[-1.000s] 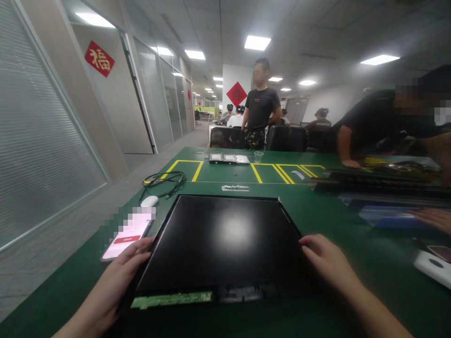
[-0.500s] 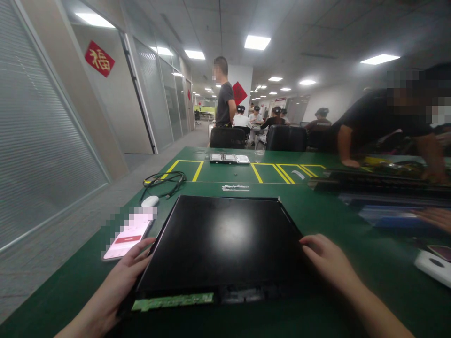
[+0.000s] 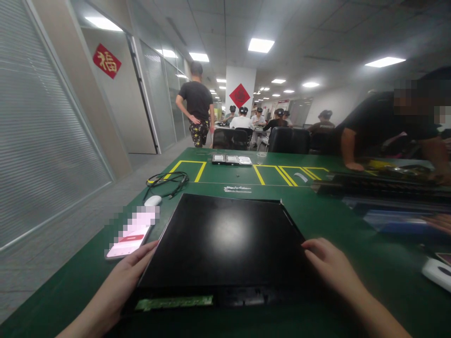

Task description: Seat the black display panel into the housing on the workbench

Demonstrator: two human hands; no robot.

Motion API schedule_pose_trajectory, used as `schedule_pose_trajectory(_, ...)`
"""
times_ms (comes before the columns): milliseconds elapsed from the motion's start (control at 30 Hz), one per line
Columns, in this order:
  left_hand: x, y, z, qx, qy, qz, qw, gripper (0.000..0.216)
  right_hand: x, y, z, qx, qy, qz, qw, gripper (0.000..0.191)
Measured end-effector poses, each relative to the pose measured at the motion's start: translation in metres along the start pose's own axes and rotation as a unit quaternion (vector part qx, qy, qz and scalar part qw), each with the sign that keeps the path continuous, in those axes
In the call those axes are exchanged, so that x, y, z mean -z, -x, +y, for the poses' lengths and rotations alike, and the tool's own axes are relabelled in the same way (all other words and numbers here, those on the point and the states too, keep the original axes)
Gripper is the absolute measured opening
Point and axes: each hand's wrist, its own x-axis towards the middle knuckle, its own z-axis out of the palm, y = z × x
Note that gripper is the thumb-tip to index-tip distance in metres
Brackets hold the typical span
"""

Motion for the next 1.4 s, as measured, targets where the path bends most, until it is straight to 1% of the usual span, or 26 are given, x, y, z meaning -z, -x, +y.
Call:
schedule_pose_trajectory(100, -0.006, 0.01, 0.006, 0.015, 0.001, 0.015, 1.0, 0.024, -0.001, 0.0, 0.001, 0.005, 0.002, 0.006, 1.0, 0.029)
schedule_pose_trajectory(200, -0.006, 0.014, 0.008, 0.027, 0.028, 0.016, 0.999, 0.024, -0.002, -0.001, 0.003, 0.009, -0.004, 0.007, 1.0, 0.031)
schedule_pose_trajectory(267, -0.003, 0.013, 0.009, 0.003, 0.025, 0.007, 1.0, 0.021, -0.003, -0.002, 0.005, 0.004, -0.015, 0.012, 1.0, 0.034)
schedule_pose_trajectory(333, 0.003, 0.011, 0.009, -0.046, -0.01, -0.002, 0.999, 0.018, -0.005, -0.002, 0.006, -0.006, -0.031, 0.017, 0.999, 0.038)
schedule_pose_trajectory(400, 0.009, 0.008, 0.008, -0.074, -0.044, -0.008, 0.996, 0.014, -0.006, -0.003, 0.006, -0.015, -0.044, 0.019, 0.999, 0.041)
schedule_pose_trajectory(467, 0.015, 0.003, 0.004, -0.075, -0.055, -0.014, 0.996, 0.022, -0.006, -0.003, 0.006, -0.015, -0.049, 0.02, 0.998, 0.041)
schedule_pose_trajectory(500, 0.017, 0.001, 0.001, -0.08, -0.059, -0.021, 0.995, 0.033, -0.005, -0.002, 0.006, -0.015, -0.048, 0.022, 0.998, 0.041)
schedule_pose_trajectory(567, 0.02, -0.003, -0.005, -0.115, -0.062, -0.015, 0.991, 0.05, -0.005, -0.002, 0.005, -0.018, -0.047, 0.02, 0.999, 0.041)
schedule_pose_trajectory(633, 0.021, -0.004, -0.009, -0.135, -0.04, -0.035, 0.989, 0.059, -0.004, -0.001, 0.004, -0.028, -0.049, 0.013, 0.998, 0.043)
schedule_pose_trajectory(733, 0.019, -0.001, -0.011, -0.121, 0.026, -0.093, 0.988, 0.062, -0.004, -0.002, 0.004, -0.052, -0.069, 0.001, 0.996, 0.054)
schedule_pose_trajectory(800, 0.016, 0.004, -0.009, -0.106, 0.065, -0.118, 0.985, 0.062, -0.005, -0.002, 0.004, -0.069, -0.093, 0.0, 0.993, 0.063)
schedule_pose_trajectory(900, 0.012, 0.009, -0.007, -0.091, 0.106, -0.124, 0.982, 0.063, -0.007, -0.003, 0.006, -0.081, -0.116, 0.009, 0.99, 0.071)
schedule_pose_trajectory(1033, 0.01, 0.009, -0.008, -0.086, 0.135, -0.1, 0.982, 0.071, -0.007, -0.004, 0.006, -0.091, -0.129, 0.015, 0.987, 0.075)
schedule_pose_trajectory(1133, 0.012, 0.005, -0.011, -0.103, 0.144, -0.119, 0.977, 0.071, -0.008, -0.005, 0.006, -0.101, -0.145, 0.022, 0.984, 0.079)
schedule_pose_trajectory(1200, 0.012, 0.005, -0.012, -0.12, 0.15, -0.133, 0.972, 0.071, -0.01, -0.007, 0.008, -0.108, -0.164, 0.037, 0.98, 0.082)
schedule_pose_trajectory(1267, 0.012, 0.008, -0.011, -0.132, 0.155, -0.13, 0.97, 0.072, -0.013, -0.009, 0.012, -0.105, -0.189, 0.056, 0.975, 0.078)
schedule_pose_trajectory(1400, 0.007, 0.021, -0.006, -0.124, 0.146, -0.12, 0.974, 0.074, -0.015, -0.013, 0.017, -0.089, -0.247, 0.077, 0.962, 0.054)
